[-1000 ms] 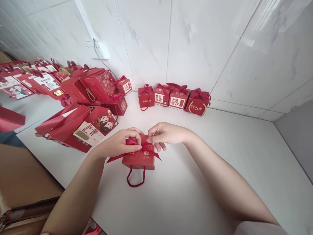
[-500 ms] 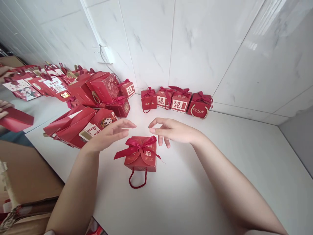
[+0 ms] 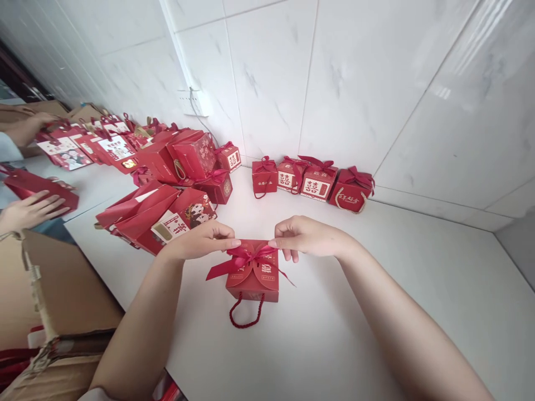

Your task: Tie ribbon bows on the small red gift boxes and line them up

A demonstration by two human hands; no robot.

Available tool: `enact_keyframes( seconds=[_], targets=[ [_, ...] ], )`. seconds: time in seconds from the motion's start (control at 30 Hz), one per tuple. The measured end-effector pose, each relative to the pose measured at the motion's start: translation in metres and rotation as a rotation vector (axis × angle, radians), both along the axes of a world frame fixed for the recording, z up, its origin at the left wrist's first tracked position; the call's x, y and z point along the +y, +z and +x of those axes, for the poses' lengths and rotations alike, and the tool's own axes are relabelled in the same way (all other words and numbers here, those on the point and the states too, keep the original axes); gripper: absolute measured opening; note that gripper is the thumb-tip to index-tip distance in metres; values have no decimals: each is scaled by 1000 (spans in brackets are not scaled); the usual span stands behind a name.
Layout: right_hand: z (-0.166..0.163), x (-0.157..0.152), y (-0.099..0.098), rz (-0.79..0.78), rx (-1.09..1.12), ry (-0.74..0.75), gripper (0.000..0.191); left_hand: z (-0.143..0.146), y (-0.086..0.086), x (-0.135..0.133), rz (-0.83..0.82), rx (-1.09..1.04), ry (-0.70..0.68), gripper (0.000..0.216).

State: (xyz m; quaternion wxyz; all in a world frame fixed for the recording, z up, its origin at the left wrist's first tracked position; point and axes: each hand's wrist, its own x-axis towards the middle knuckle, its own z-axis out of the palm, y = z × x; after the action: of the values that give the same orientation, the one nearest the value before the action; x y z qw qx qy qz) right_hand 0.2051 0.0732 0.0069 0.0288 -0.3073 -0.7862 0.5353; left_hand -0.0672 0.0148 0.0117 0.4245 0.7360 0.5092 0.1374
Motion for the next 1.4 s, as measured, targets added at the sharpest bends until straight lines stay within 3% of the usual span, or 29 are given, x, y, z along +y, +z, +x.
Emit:
enact_keyframes(
  seconds=[0.17,0.27,0.33,0.47,0.53,0.63,0.7,0.77,0.83,0.87,0.9,0.97,1.0,1.03,1.07,1.1,1.17,1.23,1.33,1.4],
  targets=[
    [1,1,-7,158,-1,-110,36,2,-6,2,135,-145,174,35],
    [0,3,-15,266,19,-208,37,1,-8,-2,233,-122,328,34],
    [-3,4,-20,241,16,-220,42,0,-7,-8,196,-33,374,42],
    [-8,2,-20,-17,36,-189,55,-3,5,-19,-34,-14,314,57],
    [-9,1,-18,-60,53,-228,59,-3,15,-21,-1,-50,341,59],
    [-6,6,-15,18,93,-296,54,-1,29,-27,162,-3,426,55],
    [-4,8,-11,86,238,-433,51,3,34,-37,231,34,442,51],
    [-2,5,-7,149,514,-700,53,6,32,-51,255,20,445,48],
    [-4,-7,-2,253,809,-936,53,10,21,-68,272,-12,464,48],
    [-6,-15,-1,360,906,-953,51,13,12,-76,287,-27,473,49],
    [-10,-24,1,568,958,-925,51,17,2,-84,306,-46,475,53],
    [-19,-40,2,1047,1005,-720,55,28,-22,-99,343,-64,454,68],
    [-23,-44,1,1210,1004,-606,52,36,-34,-105,372,-59,445,84],
    [-28,-45,0,1259,1005,-593,50,45,-45,-112,415,-42,450,104],
    [-32,-44,-4,1193,985,-615,48,53,-56,-117,465,-11,461,124],
    [-35,-41,-10,1020,953,-676,48,62,-66,-122,494,27,469,136],
    [-40,-33,-29,461,866,-728,44,73,-81,-128,509,44,550,136],
    [-43,-29,-57,-50,756,-645,46,73,-88,-127,428,-66,646,127],
    [-48,-38,-99,-358,795,-547,54,56,-83,-109,215,-245,688,124],
    [-51,-48,-114,-329,839,-417,56,39,-72,-89,147,-264,677,109]
  ],
)
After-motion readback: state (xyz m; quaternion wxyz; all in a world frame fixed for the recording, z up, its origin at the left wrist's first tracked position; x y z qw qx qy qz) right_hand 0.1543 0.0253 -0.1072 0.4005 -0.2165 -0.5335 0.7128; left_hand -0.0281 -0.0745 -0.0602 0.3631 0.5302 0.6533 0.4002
